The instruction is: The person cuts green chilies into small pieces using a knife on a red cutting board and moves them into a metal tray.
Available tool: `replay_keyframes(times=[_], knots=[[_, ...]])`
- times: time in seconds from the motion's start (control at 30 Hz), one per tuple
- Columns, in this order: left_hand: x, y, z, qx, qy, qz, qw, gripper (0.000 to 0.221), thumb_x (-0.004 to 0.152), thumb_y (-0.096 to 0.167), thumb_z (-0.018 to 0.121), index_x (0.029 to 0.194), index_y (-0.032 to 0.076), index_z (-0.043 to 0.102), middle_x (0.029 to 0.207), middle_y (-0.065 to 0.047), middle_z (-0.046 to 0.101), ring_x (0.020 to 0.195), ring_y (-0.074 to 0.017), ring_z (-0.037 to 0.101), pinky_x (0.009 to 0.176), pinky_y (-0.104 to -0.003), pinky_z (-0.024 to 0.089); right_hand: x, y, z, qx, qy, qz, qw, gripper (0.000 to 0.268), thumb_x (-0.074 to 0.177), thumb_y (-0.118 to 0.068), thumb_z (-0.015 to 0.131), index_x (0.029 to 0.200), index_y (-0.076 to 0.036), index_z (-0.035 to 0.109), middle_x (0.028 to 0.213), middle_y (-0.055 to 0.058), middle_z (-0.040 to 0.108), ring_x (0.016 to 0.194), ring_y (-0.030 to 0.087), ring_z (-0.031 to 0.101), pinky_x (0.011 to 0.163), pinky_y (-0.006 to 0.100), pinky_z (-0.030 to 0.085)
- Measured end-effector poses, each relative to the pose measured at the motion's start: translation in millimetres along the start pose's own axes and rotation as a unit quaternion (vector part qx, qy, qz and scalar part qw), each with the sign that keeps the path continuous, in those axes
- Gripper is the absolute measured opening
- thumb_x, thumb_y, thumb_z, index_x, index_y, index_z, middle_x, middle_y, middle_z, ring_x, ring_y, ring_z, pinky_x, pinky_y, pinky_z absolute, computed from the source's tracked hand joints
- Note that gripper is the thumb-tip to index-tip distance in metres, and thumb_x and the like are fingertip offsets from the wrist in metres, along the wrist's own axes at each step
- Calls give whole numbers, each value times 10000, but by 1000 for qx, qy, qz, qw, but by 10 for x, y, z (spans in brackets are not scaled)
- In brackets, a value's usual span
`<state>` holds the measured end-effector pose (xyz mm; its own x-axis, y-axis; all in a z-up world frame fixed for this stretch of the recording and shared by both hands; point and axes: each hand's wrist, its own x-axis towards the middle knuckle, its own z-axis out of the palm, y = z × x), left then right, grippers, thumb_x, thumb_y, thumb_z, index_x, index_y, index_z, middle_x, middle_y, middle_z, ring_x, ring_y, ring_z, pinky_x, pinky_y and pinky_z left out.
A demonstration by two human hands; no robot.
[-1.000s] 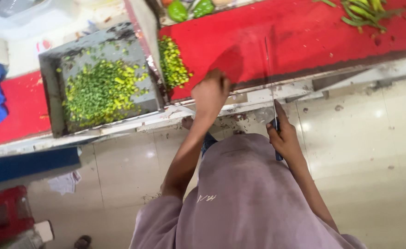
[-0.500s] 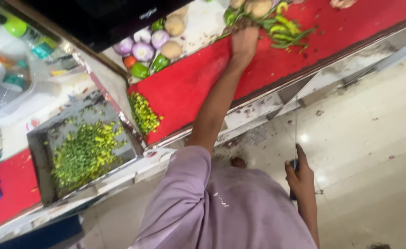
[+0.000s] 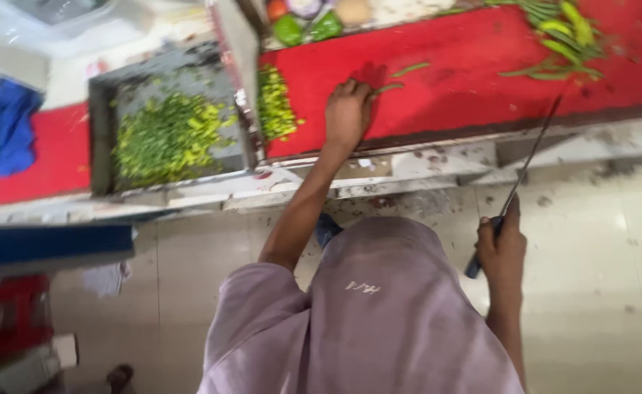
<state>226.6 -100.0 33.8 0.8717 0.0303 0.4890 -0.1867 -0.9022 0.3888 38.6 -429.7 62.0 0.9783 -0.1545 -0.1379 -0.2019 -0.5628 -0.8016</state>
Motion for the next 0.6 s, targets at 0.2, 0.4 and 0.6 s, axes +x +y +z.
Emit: replay_keyframes(times=[0.2, 0.4, 0.6], knots=[[-240, 2, -323, 55, -13, -43, 997, 113, 873, 180, 707, 978, 156, 742, 1007, -53, 675, 1019, -304, 633, 852, -512, 468, 404, -329, 254, -18, -128, -112, 985, 428, 1028, -164, 521, 1408, 12, 431, 733, 163, 662, 622, 311, 681, 586, 434, 520], [-80, 177, -264, -2, 10, -28, 1000, 229, 793, 235, 751, 995, 128, 750, 1014, -65, 677, 1046, -296, 619, 833, -509, 432, 465, -680, 703, 3, -173, -205, 963, 489, 1000, -129, 536, 1475, -50, 453, 752, 226, 646, 732, 400, 680, 706, 494, 514], [-87, 235, 9, -14, 6, -18, 1000, 84, 843, 175, 719, 898, 112, 728, 979, -64, 687, 1002, -308, 645, 846, -470, 483, 499, -765, 778, -51, -184, -275, 942, 728, 966, -59, 509, 1649, -135, 268, 827, 277, 653, 766, 432, 682, 765, 512, 522]])
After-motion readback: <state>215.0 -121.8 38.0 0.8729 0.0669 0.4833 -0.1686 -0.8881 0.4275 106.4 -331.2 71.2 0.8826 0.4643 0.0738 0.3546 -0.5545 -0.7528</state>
